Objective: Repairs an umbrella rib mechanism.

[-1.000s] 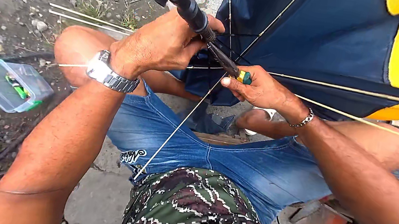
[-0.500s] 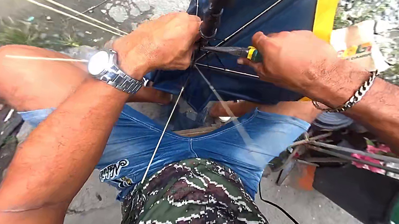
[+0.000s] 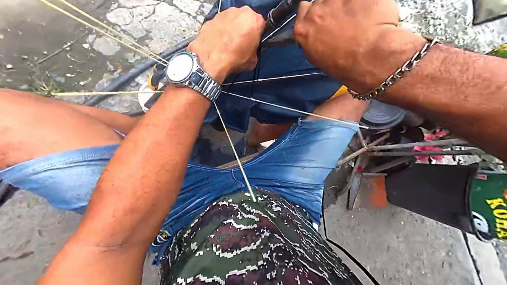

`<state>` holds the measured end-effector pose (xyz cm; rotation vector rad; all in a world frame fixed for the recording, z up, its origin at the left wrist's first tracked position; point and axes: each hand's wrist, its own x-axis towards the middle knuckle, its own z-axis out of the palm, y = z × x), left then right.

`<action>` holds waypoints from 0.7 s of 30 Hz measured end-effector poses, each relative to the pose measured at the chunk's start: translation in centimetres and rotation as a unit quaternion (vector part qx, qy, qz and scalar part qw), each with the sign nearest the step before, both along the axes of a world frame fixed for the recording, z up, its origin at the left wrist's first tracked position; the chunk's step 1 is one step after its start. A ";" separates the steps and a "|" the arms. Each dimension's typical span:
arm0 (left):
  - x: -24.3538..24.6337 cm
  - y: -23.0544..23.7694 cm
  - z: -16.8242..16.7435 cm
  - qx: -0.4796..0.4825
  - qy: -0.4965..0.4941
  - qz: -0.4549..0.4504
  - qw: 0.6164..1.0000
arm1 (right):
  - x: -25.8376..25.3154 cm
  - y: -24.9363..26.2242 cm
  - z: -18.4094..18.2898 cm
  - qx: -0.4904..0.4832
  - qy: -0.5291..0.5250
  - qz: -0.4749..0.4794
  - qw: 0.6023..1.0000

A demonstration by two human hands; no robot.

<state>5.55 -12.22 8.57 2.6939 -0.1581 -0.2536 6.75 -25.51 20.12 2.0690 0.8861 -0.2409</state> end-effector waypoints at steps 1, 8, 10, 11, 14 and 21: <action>-0.1 0.0 0.0 -0.003 -0.009 0.005 1.000 | -0.5 0.4 0.2 -0.008 -0.011 0.001 1.000; -2.5 3.7 -3.5 -0.088 -0.103 0.034 0.990 | -3.0 -0.7 0.1 0.074 0.028 -0.083 0.993; -3.7 5.2 -4.4 -0.126 -0.117 0.062 0.983 | -3.3 -3.1 -0.2 0.168 0.132 -0.109 0.971; -4.2 5.9 -4.7 -0.143 -0.123 0.076 0.979 | -3.5 -4.5 -0.6 0.219 0.199 -0.120 0.948; -5.3 7.5 -5.4 -0.197 -0.124 0.092 0.968 | -4.7 -6.8 -4.2 0.410 0.406 -0.226 0.785; -5.3 7.7 -5.5 -0.169 -0.120 0.135 0.969 | -4.4 -6.1 -17.1 0.591 0.453 -0.407 0.530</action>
